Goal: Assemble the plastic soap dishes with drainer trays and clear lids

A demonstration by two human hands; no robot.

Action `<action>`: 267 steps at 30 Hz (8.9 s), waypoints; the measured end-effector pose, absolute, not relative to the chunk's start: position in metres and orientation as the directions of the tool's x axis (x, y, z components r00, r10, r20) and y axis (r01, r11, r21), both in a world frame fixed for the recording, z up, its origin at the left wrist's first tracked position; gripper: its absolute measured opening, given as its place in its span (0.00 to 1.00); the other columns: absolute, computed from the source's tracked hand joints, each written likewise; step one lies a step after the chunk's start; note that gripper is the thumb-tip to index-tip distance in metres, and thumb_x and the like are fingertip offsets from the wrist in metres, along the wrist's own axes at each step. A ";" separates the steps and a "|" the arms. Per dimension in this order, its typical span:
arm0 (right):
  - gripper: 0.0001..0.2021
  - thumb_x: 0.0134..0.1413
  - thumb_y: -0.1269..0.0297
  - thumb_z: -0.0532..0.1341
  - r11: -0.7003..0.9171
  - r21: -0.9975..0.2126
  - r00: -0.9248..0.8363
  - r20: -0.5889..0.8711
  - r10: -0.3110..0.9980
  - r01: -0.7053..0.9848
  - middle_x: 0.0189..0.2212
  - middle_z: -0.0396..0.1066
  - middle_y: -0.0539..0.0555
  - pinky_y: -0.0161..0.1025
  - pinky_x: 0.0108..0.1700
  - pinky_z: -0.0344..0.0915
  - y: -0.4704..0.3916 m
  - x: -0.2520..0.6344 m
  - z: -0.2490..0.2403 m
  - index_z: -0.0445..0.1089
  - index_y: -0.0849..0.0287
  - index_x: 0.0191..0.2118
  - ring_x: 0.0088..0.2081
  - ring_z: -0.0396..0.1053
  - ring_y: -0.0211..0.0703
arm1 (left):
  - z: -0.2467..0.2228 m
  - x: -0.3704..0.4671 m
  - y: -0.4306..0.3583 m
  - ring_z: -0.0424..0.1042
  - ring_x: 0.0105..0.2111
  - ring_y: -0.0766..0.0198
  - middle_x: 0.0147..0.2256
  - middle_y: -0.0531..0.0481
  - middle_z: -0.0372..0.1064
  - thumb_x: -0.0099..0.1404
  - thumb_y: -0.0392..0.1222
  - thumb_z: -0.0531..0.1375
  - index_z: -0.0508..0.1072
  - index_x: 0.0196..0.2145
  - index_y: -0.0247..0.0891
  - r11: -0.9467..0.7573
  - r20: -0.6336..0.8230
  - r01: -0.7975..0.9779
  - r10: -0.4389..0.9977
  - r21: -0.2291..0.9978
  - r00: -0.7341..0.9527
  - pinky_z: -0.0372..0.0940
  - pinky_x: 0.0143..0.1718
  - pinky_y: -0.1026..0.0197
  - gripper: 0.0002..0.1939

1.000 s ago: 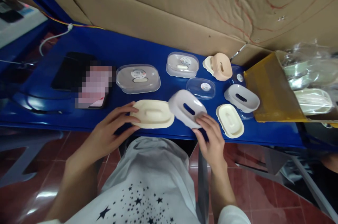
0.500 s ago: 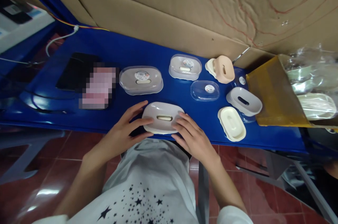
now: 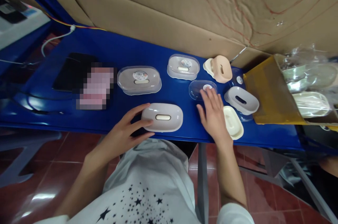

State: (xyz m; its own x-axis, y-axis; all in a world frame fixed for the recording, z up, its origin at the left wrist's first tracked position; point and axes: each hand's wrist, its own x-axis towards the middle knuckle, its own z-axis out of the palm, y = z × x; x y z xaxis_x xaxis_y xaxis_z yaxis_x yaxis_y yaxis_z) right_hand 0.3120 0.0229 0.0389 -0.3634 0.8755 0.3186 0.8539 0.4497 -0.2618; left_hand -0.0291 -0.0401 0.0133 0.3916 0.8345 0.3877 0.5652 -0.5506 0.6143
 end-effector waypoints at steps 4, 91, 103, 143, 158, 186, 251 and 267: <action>0.29 0.73 0.54 0.62 0.414 -0.203 -0.354 0.277 0.894 0.887 0.68 0.68 0.63 0.78 0.73 0.50 0.038 0.332 0.032 0.62 0.47 0.75 0.71 0.64 0.66 | 0.016 -0.029 -0.040 0.66 0.70 0.47 0.72 0.40 0.59 0.75 0.41 0.66 0.74 0.55 0.44 -0.532 0.366 0.561 0.845 0.634 0.389 0.72 0.67 0.42 0.13; 0.21 0.73 0.73 0.59 0.615 -0.192 -0.508 0.409 0.758 0.764 0.56 0.81 0.55 0.56 0.68 0.55 -0.068 0.291 0.036 0.71 0.52 0.66 0.60 0.74 0.49 | 0.002 0.049 -0.041 0.62 0.72 0.42 0.74 0.32 0.55 0.78 0.41 0.62 0.60 0.72 0.43 -0.657 0.477 0.575 0.752 0.488 0.455 0.70 0.67 0.38 0.29; 0.29 0.75 0.68 0.60 0.540 -0.149 -0.477 0.319 0.819 0.828 0.57 0.80 0.52 0.57 0.69 0.52 -0.079 0.281 0.023 0.59 0.40 0.75 0.58 0.76 0.50 | -0.001 0.048 -0.041 0.63 0.72 0.43 0.74 0.36 0.56 0.78 0.38 0.61 0.67 0.67 0.43 -0.627 0.452 0.561 0.779 0.541 0.435 0.69 0.69 0.39 0.22; 0.13 0.70 0.57 0.66 0.442 -0.412 -0.231 0.469 0.853 0.797 0.49 0.73 0.56 0.63 0.70 0.68 -0.030 0.350 0.029 0.79 0.47 0.57 0.56 0.76 0.54 | -0.001 0.041 -0.039 0.65 0.71 0.49 0.71 0.41 0.60 0.76 0.40 0.64 0.60 0.71 0.51 -0.548 0.402 0.441 0.831 0.711 0.384 0.68 0.69 0.41 0.31; 0.24 0.73 0.55 0.54 0.071 -0.082 -0.040 0.330 0.943 0.994 0.68 0.69 0.67 0.70 0.69 0.60 0.121 0.398 0.060 0.71 0.60 0.67 0.69 0.66 0.68 | 0.001 0.037 -0.039 0.65 0.70 0.49 0.71 0.42 0.59 0.75 0.38 0.65 0.72 0.56 0.45 -0.578 0.403 0.451 0.808 0.680 0.430 0.69 0.69 0.41 0.14; 0.30 0.70 0.65 0.66 0.584 -0.378 -0.398 0.464 0.791 0.719 0.63 0.70 0.60 0.66 0.68 0.69 -0.067 0.307 0.029 0.64 0.43 0.73 0.69 0.66 0.62 | -0.001 0.040 -0.038 0.62 0.72 0.46 0.72 0.38 0.58 0.76 0.42 0.65 0.49 0.77 0.53 -0.519 0.371 0.413 0.844 0.748 0.388 0.68 0.69 0.40 0.42; 0.16 0.72 0.52 0.64 0.257 -0.355 -0.126 0.352 0.928 0.899 0.66 0.72 0.58 0.62 0.68 0.65 -0.052 0.399 0.043 0.75 0.47 0.60 0.68 0.69 0.59 | 0.023 0.080 -0.010 0.57 0.73 0.30 0.76 0.27 0.49 0.77 0.42 0.62 0.59 0.75 0.39 -0.530 0.435 0.772 0.822 0.352 0.367 0.57 0.69 0.25 0.33; 0.24 0.78 0.47 0.52 0.373 -0.300 -0.328 0.191 0.925 0.878 0.56 0.81 0.61 0.54 0.66 0.70 0.099 0.402 0.048 0.78 0.57 0.57 0.60 0.77 0.55 | 0.009 0.089 -0.026 0.68 0.67 0.40 0.68 0.33 0.66 0.79 0.47 0.59 0.68 0.68 0.38 -0.747 0.342 0.610 0.664 0.265 0.665 0.64 0.68 0.36 0.24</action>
